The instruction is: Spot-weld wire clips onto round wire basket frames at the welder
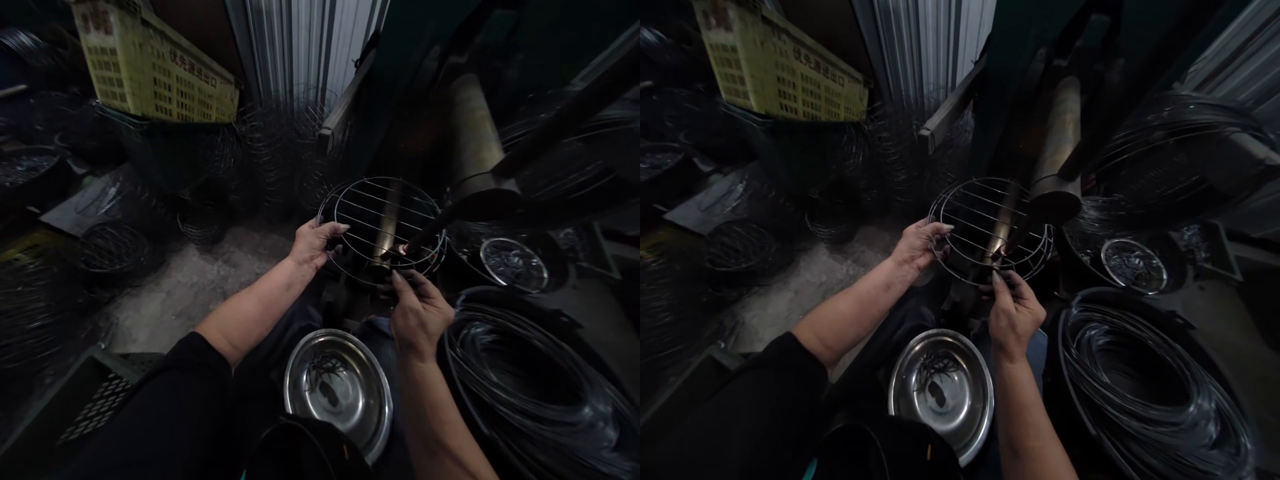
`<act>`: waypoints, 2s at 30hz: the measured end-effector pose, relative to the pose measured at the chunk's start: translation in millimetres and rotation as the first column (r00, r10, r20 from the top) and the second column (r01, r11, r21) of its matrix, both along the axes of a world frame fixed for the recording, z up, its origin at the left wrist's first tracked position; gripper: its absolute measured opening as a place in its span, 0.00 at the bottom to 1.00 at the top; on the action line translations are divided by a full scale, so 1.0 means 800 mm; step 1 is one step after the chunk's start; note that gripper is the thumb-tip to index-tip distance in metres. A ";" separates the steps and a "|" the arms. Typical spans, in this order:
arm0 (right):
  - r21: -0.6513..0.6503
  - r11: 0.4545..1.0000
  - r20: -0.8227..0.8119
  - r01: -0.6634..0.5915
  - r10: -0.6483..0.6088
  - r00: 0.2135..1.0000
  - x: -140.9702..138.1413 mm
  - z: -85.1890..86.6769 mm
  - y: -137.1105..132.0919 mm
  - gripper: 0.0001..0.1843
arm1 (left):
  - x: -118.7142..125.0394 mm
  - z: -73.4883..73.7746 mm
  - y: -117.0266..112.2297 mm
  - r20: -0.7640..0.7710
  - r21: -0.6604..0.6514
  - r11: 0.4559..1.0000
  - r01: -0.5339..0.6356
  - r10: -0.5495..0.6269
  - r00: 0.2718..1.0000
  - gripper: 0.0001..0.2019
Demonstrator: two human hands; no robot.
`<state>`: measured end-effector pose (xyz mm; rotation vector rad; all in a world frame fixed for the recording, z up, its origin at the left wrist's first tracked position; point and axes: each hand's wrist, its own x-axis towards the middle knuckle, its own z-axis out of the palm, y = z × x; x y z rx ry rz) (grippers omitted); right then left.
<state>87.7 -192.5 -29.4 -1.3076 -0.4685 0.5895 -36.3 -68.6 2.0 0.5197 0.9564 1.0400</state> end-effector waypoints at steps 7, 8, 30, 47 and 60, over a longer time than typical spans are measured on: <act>0.049 0.997 0.028 0.053 -0.054 0.998 0.000 -0.005 0.004 0.16 | 0.005 0.000 0.007 0.009 -0.008 1.000 0.010 -0.010 1.000 0.17; 0.049 0.997 0.022 0.051 -0.052 0.998 0.000 -0.004 0.006 0.16 | 0.005 0.000 0.008 0.006 -0.014 1.000 0.011 -0.011 1.000 0.17; 0.053 0.998 -0.101 -0.023 0.028 0.994 0.012 0.013 0.019 0.14 | 0.017 0.004 0.021 -0.004 -0.140 0.990 -0.016 0.015 1.000 0.14; -0.087 0.996 -0.066 -0.007 0.001 0.998 0.053 0.025 -0.017 0.21 | 0.023 0.000 0.031 -0.081 -0.178 0.984 -0.013 -0.001 0.997 0.13; -0.750 0.419 0.259 -0.511 0.898 0.356 -0.008 -0.035 -0.131 0.21 | 0.022 0.001 0.028 -0.082 -0.168 0.985 -0.033 0.019 0.996 0.13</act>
